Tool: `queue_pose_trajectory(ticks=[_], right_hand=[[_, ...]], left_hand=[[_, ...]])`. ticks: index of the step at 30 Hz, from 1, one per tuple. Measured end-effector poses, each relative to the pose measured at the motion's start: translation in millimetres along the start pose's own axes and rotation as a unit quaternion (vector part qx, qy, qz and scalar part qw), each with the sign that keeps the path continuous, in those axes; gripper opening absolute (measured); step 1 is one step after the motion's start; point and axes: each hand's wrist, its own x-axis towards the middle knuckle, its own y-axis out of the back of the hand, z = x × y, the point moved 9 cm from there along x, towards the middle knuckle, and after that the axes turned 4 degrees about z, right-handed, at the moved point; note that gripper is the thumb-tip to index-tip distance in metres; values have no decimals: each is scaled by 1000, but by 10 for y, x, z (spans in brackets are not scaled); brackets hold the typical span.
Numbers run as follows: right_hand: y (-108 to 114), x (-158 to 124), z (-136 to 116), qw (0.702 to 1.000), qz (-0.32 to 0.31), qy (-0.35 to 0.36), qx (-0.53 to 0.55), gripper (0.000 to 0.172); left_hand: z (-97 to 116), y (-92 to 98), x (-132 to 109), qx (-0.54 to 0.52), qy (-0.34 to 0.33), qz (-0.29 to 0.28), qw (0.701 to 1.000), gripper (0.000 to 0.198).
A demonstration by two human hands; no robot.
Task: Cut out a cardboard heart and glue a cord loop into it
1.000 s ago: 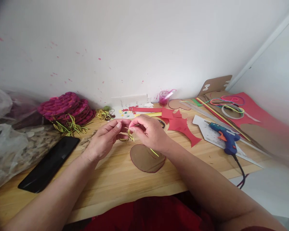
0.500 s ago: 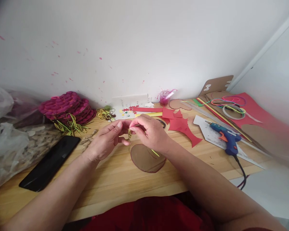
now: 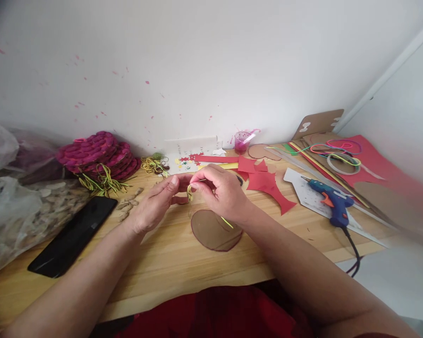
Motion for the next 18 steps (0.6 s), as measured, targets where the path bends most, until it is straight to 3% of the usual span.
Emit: queue_pose_trajectory(ticks=[8, 12, 18], right_hand=[[37, -2, -11, 1000, 22, 9, -13, 8], [29, -12, 5, 1000, 20, 5, -13, 8], [-34, -42, 11, 1000, -3, 1, -11, 6]], left_hand=[[-30, -48, 5, -119, 15, 13, 993, 51], [48, -81, -8, -155, 7, 4, 988, 46], [63, -55, -18, -204, 22, 38, 978, 35]])
